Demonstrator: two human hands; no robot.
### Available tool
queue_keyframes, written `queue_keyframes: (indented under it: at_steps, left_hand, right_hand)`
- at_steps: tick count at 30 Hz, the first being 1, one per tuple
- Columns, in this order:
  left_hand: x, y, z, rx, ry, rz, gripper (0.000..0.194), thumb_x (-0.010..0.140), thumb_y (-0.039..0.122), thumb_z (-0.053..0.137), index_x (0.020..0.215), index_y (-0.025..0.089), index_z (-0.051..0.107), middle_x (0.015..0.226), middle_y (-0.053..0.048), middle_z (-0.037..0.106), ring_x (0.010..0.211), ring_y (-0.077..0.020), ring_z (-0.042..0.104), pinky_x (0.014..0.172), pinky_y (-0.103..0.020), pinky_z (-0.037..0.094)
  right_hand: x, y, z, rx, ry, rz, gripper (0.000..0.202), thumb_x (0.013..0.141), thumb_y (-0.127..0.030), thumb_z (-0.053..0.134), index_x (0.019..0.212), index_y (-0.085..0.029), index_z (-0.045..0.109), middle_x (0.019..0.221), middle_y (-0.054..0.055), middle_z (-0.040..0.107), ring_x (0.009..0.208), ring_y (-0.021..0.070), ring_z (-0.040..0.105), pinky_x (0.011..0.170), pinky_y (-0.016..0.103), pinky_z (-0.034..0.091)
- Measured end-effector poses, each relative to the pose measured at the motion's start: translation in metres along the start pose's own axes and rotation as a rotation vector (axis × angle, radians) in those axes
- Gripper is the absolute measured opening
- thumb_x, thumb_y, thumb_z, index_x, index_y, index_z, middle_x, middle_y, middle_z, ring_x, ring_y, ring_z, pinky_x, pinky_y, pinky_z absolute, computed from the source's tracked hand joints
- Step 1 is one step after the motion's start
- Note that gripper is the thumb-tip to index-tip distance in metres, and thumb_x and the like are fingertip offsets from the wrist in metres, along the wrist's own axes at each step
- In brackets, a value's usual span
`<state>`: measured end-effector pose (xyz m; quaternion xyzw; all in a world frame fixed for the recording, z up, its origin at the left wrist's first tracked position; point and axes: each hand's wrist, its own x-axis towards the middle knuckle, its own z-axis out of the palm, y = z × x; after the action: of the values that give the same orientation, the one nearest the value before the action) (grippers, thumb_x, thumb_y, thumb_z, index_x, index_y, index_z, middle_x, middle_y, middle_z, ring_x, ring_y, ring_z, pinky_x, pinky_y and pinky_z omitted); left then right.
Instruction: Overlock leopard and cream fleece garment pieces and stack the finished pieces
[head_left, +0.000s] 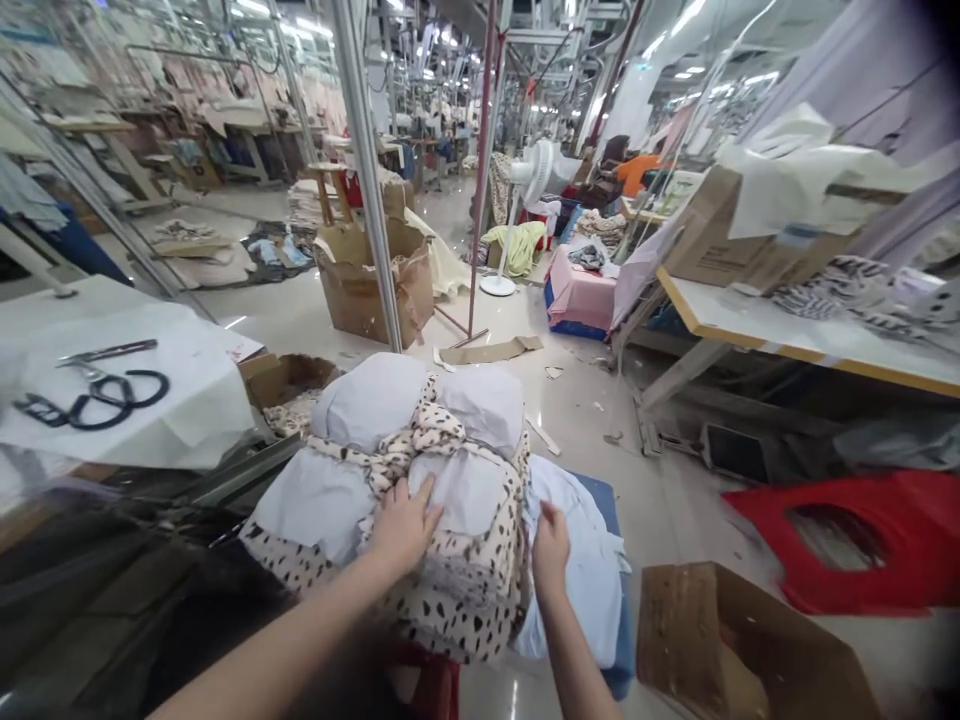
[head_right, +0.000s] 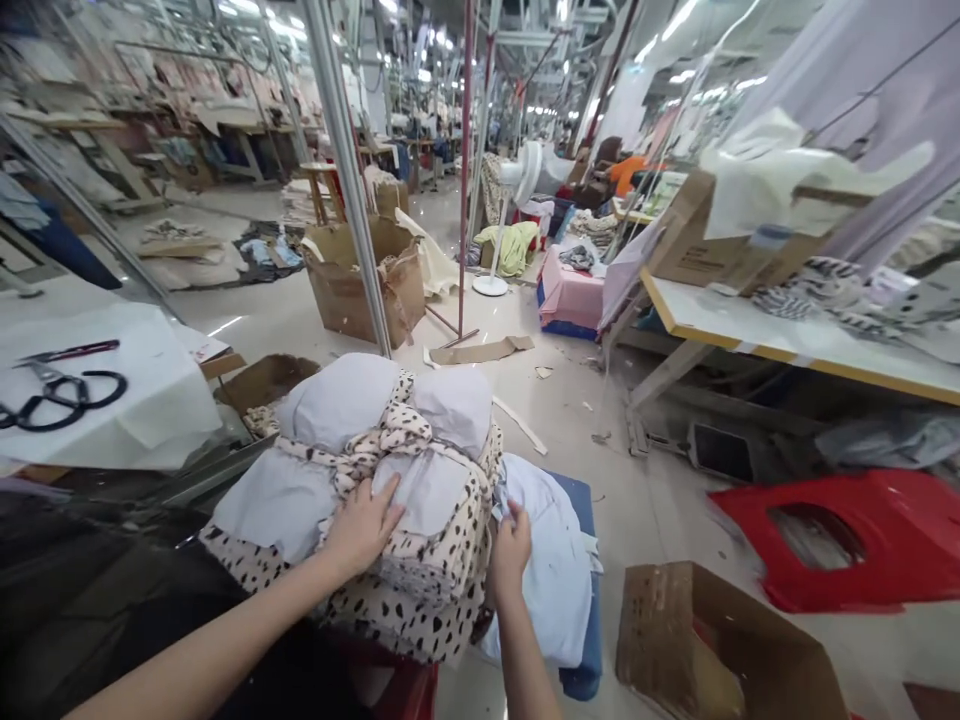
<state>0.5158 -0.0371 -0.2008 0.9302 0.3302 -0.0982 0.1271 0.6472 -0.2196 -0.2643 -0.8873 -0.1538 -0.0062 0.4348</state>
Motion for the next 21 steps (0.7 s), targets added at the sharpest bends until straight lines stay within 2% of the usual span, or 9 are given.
queue_keyframes:
  at_steps: [2,5,6,7,9,13,16,18,21]
  left_hand:
    - [-0.01,0.004,0.009,0.014,0.023,0.02,0.054,0.088,0.046,0.03,0.139,0.029,0.029,0.134,-0.019,0.035,0.118,-0.0354,0.037,0.091,-0.047,0.033]
    - [-0.02,0.005,0.026,0.039,0.044,0.033,0.055,0.088,0.046,0.033,0.139,0.028,0.028,0.137,-0.02,0.031,0.12,-0.0369,0.035,0.092,-0.049,0.031]
    - [-0.022,0.003,0.031,0.045,0.052,0.027,0.054,0.088,0.045,0.034,0.139,0.028,0.028,0.137,-0.021,0.031,0.12,-0.0371,0.036,0.091,-0.05,0.031]
    - [-0.024,0.0,0.036,0.05,0.061,0.022,0.054,0.088,0.045,0.035,0.139,0.029,0.028,0.137,-0.021,0.031,0.119,-0.0372,0.037,0.091,-0.05,0.031]
    - [-0.025,-0.01,0.044,0.057,0.071,0.008,0.055,0.088,0.043,0.035,0.14,0.028,0.027,0.136,-0.022,0.034,0.117,-0.0365,0.039,0.091,-0.05,0.031]
    - [-0.028,-0.03,0.052,0.041,0.065,-0.037,0.053,0.089,0.039,0.034,0.14,0.024,0.028,0.131,-0.021,0.04,0.114,-0.0332,0.044,0.096,-0.045,0.03]
    - [-0.033,-0.031,0.047,-0.012,0.046,-0.044,0.053,0.088,0.039,0.036,0.139,0.025,0.029,0.133,-0.021,0.038,0.117,-0.0335,0.043,0.097,-0.047,0.029]
    - [-0.037,-0.025,0.039,-0.051,0.02,-0.037,0.052,0.088,0.037,0.038,0.138,0.025,0.031,0.136,-0.021,0.035,0.121,-0.0347,0.038,0.097,-0.049,0.029]
    - [-0.044,-0.014,0.023,-0.093,-0.021,-0.011,0.051,0.087,0.032,0.04,0.137,0.022,0.035,0.142,-0.022,0.026,0.13,-0.0357,0.026,0.098,-0.05,0.028]
  right_hand:
    - [0.016,-0.029,-0.007,0.028,-0.069,-0.211,0.039,0.086,-0.027,0.03,0.102,-0.017,0.064,0.109,0.013,0.061,0.109,0.0239,0.052,0.093,0.041,0.041]
    - [0.038,-0.08,0.005,-0.033,-0.466,-0.733,0.033,0.085,-0.025,0.041,0.111,-0.025,0.061,0.126,0.005,0.054,0.127,0.0208,0.034,0.106,0.041,0.028]
    - [0.046,-0.093,0.015,-0.078,-0.544,-0.8,0.035,0.083,-0.026,0.044,0.115,-0.026,0.058,0.132,0.003,0.048,0.132,0.0217,0.027,0.108,0.043,0.023]
    - [0.053,-0.102,0.028,-0.104,-0.567,-0.784,0.039,0.082,-0.027,0.047,0.12,-0.026,0.055,0.136,0.003,0.045,0.133,0.0227,0.024,0.109,0.045,0.019]
    - [0.064,-0.109,0.058,-0.087,-0.539,-0.621,0.045,0.081,-0.027,0.047,0.126,-0.017,0.05,0.138,0.009,0.041,0.132,0.0233,0.027,0.109,0.042,0.02]
    - [0.07,-0.102,0.098,-0.025,-0.485,-0.478,0.051,0.082,-0.029,0.042,0.127,-0.006,0.045,0.135,0.015,0.043,0.128,0.0223,0.032,0.108,0.037,0.022]
    - [0.069,-0.1,0.101,0.025,-0.452,-0.389,0.057,0.081,-0.035,0.044,0.131,-0.008,0.04,0.127,0.015,0.051,0.119,0.0221,0.043,0.101,0.035,0.031]
    - [0.073,-0.104,0.097,0.05,-0.427,-0.309,0.06,0.077,-0.041,0.048,0.126,-0.008,0.044,0.112,0.014,0.059,0.105,0.0236,0.051,0.09,0.035,0.039]
    - [0.085,-0.114,0.093,0.104,-0.417,-0.232,0.041,0.067,-0.045,0.056,0.092,-0.013,0.061,0.076,0.005,0.062,0.079,0.021,0.054,0.073,0.031,0.043]
